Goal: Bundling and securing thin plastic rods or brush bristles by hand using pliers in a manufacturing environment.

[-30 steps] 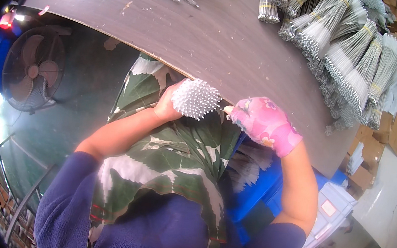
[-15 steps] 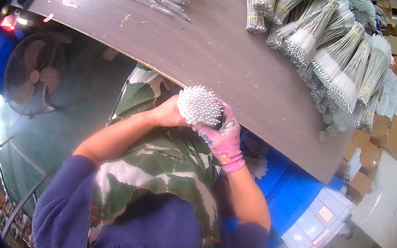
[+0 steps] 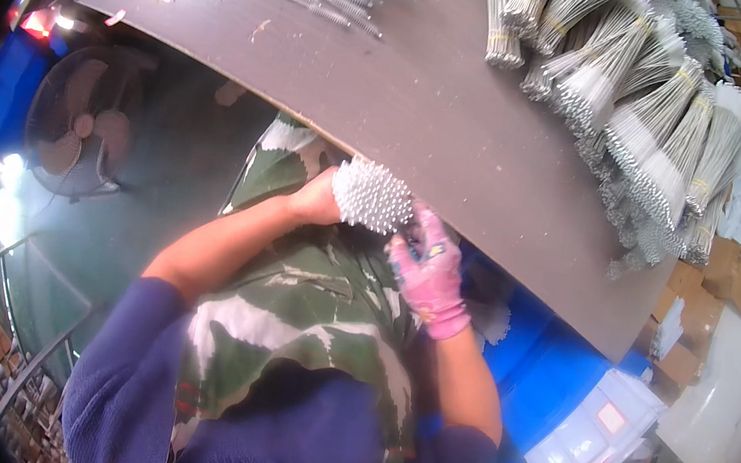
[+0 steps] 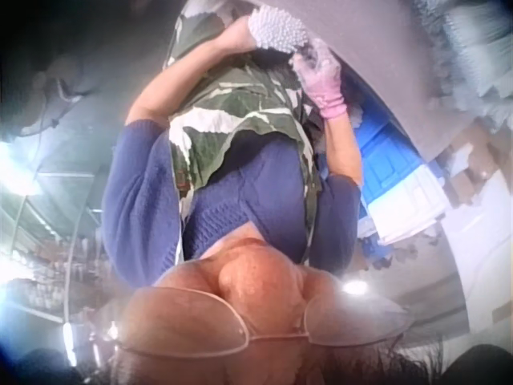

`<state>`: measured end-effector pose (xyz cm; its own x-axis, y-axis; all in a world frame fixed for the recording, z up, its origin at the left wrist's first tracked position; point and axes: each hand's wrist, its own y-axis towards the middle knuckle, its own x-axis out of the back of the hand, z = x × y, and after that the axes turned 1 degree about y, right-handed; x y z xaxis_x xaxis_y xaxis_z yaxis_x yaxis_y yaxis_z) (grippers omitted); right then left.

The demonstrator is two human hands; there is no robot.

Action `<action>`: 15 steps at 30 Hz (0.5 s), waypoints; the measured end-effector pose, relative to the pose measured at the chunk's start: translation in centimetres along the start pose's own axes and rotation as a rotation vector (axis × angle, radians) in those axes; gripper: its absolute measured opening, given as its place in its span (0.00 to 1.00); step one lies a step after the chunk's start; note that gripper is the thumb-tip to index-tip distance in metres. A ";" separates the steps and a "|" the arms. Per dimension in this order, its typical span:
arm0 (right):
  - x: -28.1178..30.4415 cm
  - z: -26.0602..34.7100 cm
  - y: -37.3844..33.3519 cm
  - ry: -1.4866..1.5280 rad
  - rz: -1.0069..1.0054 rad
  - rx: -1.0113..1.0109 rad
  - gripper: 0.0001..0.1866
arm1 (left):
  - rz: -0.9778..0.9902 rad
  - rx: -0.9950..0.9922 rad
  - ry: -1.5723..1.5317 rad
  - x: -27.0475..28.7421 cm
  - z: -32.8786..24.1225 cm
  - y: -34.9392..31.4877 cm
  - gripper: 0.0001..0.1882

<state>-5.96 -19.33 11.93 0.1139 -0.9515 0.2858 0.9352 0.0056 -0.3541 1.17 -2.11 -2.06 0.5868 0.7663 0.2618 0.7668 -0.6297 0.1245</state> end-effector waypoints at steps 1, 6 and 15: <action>0.3 0.6 0.1 0.069 -0.010 -0.003 0.23 | 0.013 -0.127 0.028 0.0 0.2 0.4 0.13; 3.3 3.0 0.5 -0.622 0.193 0.174 0.18 | -0.017 -0.183 0.025 -0.9 1.9 0.0 0.14; 4.2 5.7 1.6 -0.142 0.320 -0.302 0.27 | -0.044 0.049 -0.154 -0.4 0.3 -0.7 0.13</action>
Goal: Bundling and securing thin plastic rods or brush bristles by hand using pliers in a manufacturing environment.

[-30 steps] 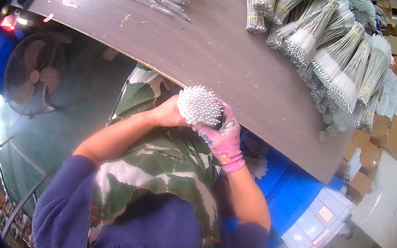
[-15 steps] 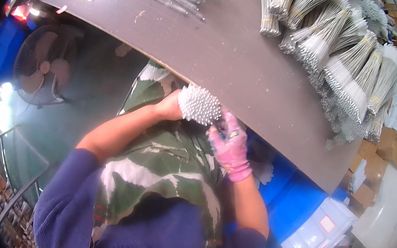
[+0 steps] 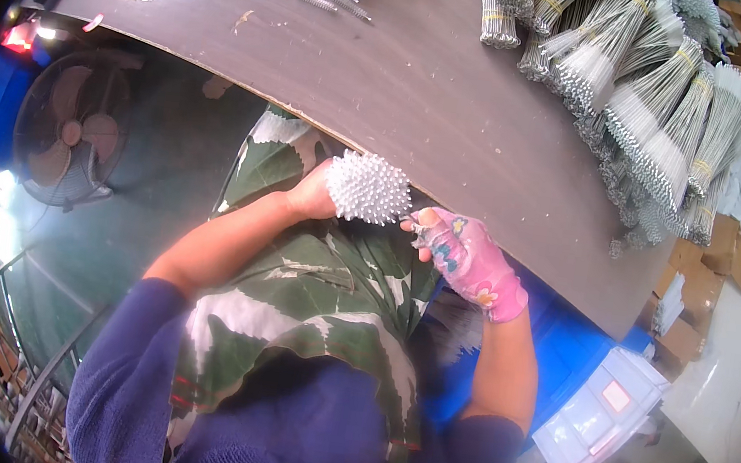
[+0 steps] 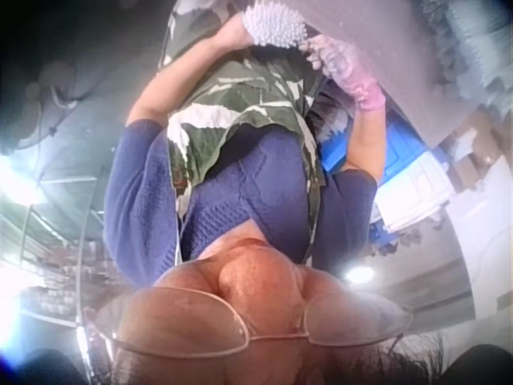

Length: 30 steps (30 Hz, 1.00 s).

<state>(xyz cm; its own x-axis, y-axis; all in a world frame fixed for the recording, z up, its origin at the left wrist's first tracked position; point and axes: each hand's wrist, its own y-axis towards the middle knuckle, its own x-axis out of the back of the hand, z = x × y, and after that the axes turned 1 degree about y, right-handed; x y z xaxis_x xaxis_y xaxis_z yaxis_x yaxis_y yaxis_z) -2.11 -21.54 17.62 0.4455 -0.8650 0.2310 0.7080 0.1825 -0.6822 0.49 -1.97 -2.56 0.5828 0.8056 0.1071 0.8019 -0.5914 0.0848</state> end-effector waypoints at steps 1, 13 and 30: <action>0.2 0.1 0.2 0.016 0.007 -0.042 0.27 | -0.001 -0.001 0.001 0.0 0.0 -0.1 0.13; 0.3 -0.5 1.1 0.176 -0.108 -0.086 0.25 | -0.017 -0.006 0.080 0.1 -0.6 -0.3 0.09; 0.1 0.0 1.5 0.098 -0.180 -0.018 0.11 | -0.007 0.053 0.012 0.4 -2.0 -0.1 0.15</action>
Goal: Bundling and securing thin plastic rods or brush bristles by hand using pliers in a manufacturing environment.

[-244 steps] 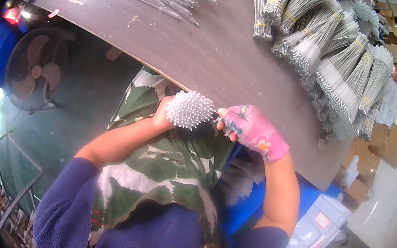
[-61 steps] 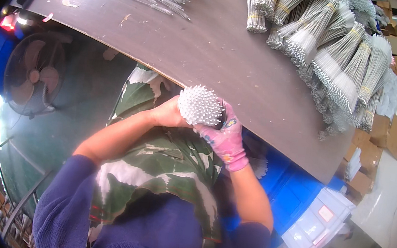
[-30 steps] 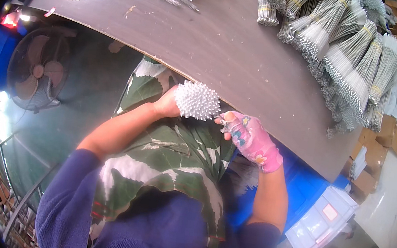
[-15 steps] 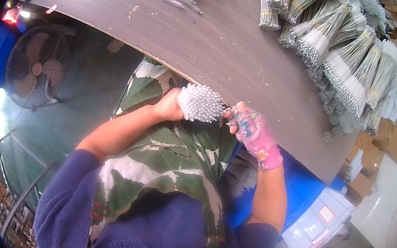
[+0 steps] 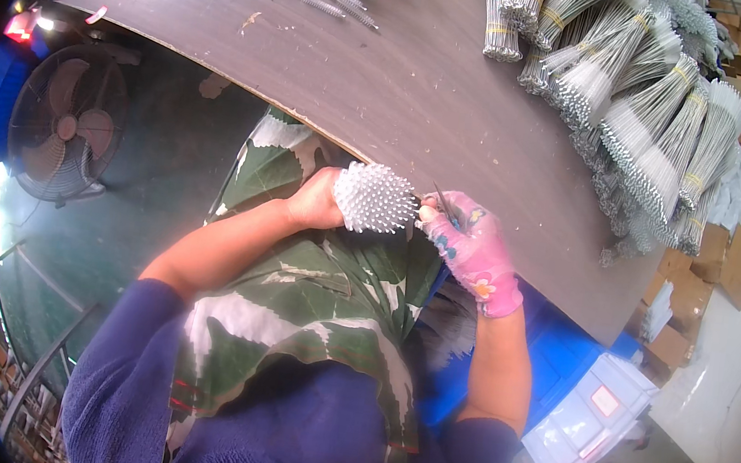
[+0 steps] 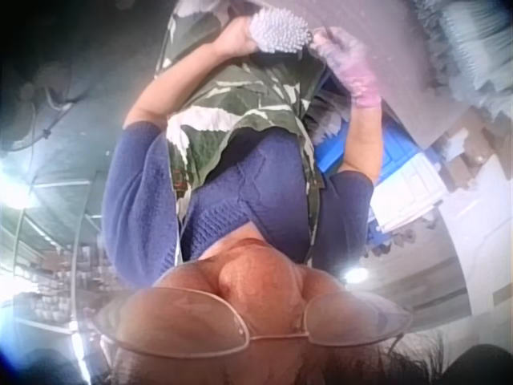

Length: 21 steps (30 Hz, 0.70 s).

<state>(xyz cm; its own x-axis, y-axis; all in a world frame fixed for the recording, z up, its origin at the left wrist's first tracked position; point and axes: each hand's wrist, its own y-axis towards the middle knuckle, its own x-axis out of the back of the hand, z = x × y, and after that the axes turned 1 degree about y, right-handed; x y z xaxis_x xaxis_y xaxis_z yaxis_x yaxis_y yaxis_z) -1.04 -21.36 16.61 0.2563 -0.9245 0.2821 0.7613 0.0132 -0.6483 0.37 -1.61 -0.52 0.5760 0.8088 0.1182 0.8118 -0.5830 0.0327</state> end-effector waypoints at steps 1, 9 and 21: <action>-0.1 -0.7 0.2 0.029 -0.005 0.028 0.10 | 0.000 -0.002 0.000 -0.1 0.0 0.0 0.15; -1.4 -0.9 0.5 0.023 -0.011 0.035 0.11 | 0.018 -0.004 0.013 -0.1 0.4 -0.1 0.15; -2.0 0.1 0.1 0.022 0.031 0.101 0.11 | 0.207 -0.110 -0.169 0.9 0.8 0.7 0.29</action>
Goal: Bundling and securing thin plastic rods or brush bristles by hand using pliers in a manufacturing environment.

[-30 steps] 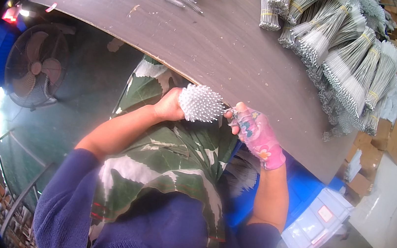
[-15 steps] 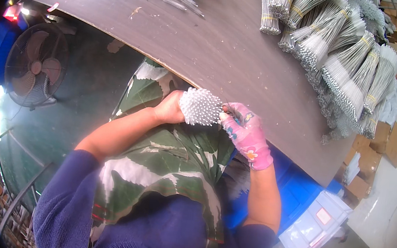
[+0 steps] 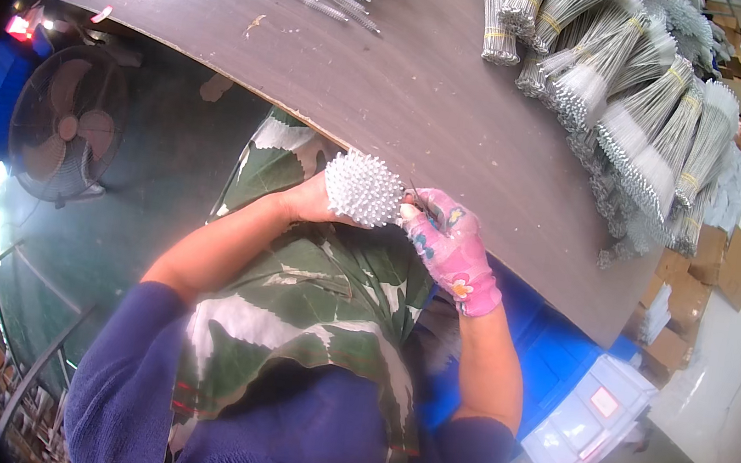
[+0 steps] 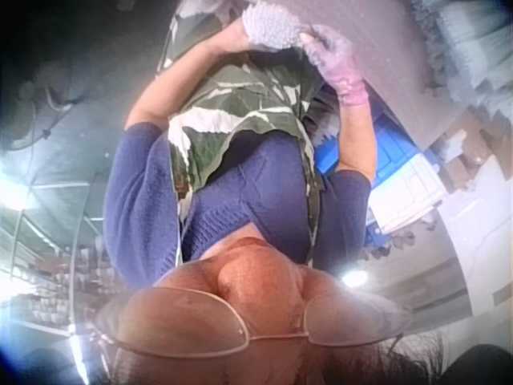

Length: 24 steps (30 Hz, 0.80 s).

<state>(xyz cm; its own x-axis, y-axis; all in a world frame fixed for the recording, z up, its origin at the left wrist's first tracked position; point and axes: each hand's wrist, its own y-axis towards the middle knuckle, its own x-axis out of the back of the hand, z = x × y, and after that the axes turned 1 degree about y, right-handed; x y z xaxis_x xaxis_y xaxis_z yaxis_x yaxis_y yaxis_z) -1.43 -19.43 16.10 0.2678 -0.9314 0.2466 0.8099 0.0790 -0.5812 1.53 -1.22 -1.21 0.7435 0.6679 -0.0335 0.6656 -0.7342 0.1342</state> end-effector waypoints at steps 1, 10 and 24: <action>0.1 -0.1 0.1 0.033 0.008 -0.032 0.12 | 0.001 -0.001 0.001 0.2 -0.3 0.1 0.29; -0.1 -2.0 -0.1 0.139 0.024 -0.052 0.14 | -0.037 0.067 -0.053 0.4 -0.9 0.0 0.30; -1.8 -3.6 1.2 0.268 0.001 0.325 0.41 | -0.170 0.130 -0.098 -0.3 -6.3 0.5 0.22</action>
<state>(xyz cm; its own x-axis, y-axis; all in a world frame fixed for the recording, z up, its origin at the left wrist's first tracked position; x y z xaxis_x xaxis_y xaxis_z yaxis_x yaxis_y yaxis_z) -2.87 -18.93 12.18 0.1580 -0.9874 0.0110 0.9438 0.1477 -0.2957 1.25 -1.01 5.13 0.6186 0.7729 -0.1411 0.7798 -0.6260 -0.0103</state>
